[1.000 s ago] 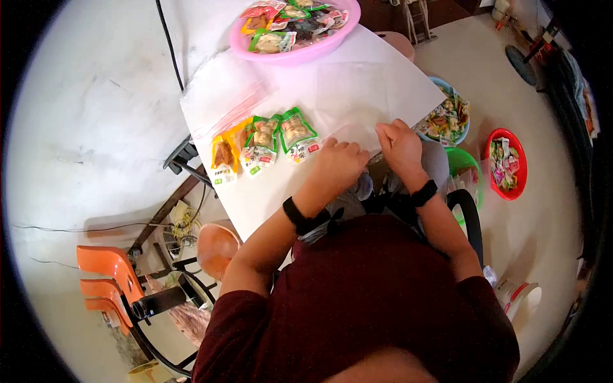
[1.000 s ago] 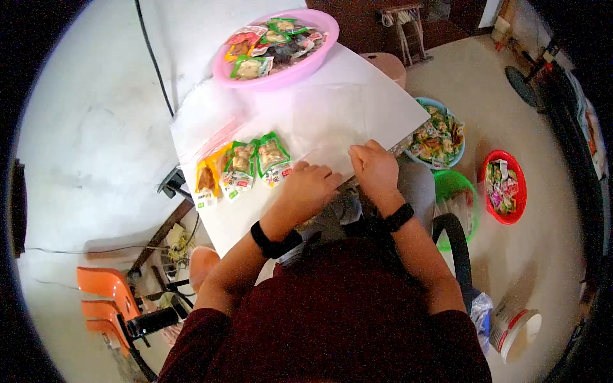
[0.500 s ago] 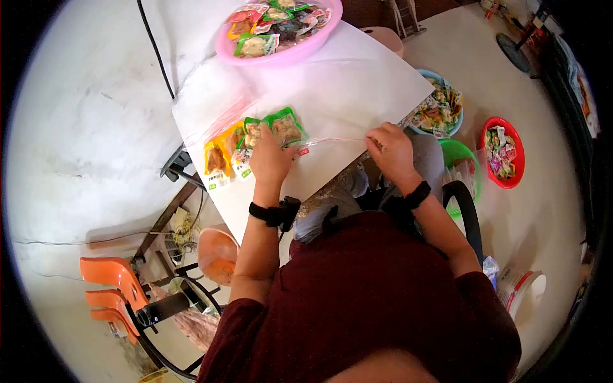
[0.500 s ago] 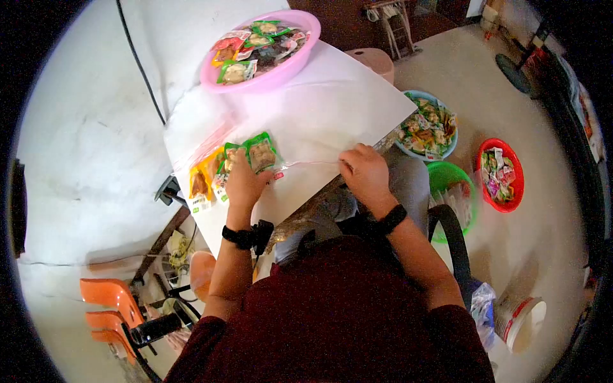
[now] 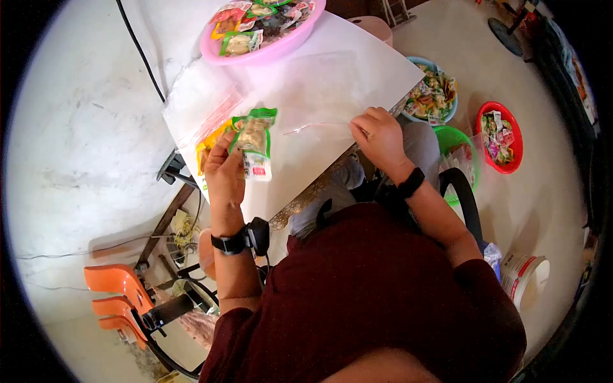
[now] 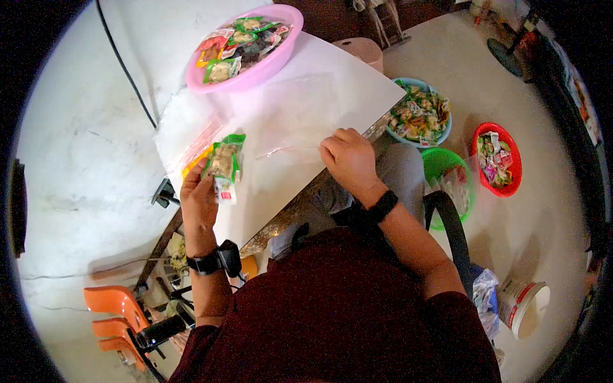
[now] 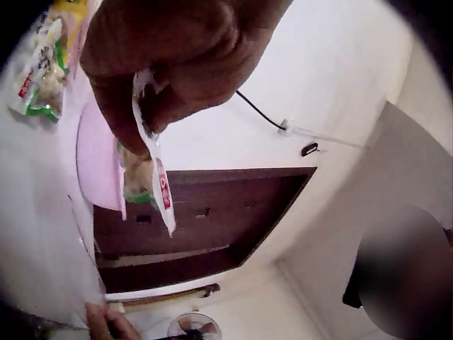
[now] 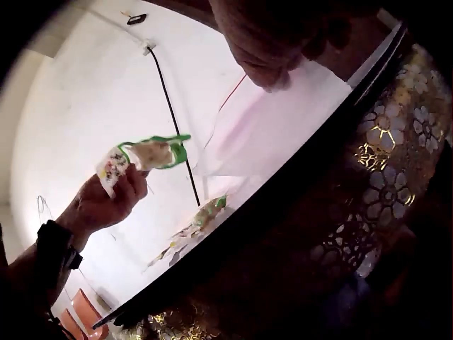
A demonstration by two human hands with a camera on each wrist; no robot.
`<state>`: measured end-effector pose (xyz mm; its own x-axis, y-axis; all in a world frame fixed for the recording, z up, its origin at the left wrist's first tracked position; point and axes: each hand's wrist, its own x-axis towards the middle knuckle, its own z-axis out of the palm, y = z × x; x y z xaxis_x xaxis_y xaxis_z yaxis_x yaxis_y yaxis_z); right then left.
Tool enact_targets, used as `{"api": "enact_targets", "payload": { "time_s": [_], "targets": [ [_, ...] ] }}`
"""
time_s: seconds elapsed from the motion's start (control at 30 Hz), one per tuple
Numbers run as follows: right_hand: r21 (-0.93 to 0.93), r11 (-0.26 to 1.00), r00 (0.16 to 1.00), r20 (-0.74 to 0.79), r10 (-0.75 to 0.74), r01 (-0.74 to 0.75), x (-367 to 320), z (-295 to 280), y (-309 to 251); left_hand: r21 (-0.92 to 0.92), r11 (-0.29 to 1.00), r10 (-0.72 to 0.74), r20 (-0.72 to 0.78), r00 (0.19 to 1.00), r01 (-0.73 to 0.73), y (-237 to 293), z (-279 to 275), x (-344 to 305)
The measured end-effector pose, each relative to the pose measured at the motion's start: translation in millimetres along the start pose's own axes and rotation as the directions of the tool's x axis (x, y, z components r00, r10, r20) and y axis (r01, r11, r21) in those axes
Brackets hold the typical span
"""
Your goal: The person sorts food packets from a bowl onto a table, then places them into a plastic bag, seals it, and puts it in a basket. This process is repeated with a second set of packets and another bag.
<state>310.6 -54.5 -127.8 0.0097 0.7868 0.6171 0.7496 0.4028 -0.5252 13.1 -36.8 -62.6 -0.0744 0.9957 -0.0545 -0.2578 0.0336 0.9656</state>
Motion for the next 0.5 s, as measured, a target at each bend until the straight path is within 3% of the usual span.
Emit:
{"api": "enact_targets", "payload": {
  "time_s": [0.1, 0.17, 0.37, 0.5],
  "targets": [
    [0.021, 1.000, 1.000, 0.019, -0.008, 0.008, 3.2, 2.8, -3.2, 0.072, 0.996, -0.069, 0.233, 0.970, 0.054, 3.4, -1.0, -20.8],
    [0.041, 0.999, 0.999, 0.035, 0.005, -0.006, 5.2, 3.3, -7.2, 0.113, 0.985, -0.156, 0.312, 0.937, 0.127, -2.9, 6.3, -28.9],
    [0.070, 0.997, 0.991, 0.136, -0.020, 0.011, 7.1, 0.7, -18.0, 0.205, 0.965, -0.210, 0.238, 0.948, 0.163, -29.5, 32.2, -22.7],
    [0.139, 0.990, 0.983, 0.174, -0.060, 0.036, 5.0, 0.4, -25.3, 0.264, 0.963, -0.104, 0.144, 0.984, 0.063, -48.2, 44.4, -8.4]
  ]
}}
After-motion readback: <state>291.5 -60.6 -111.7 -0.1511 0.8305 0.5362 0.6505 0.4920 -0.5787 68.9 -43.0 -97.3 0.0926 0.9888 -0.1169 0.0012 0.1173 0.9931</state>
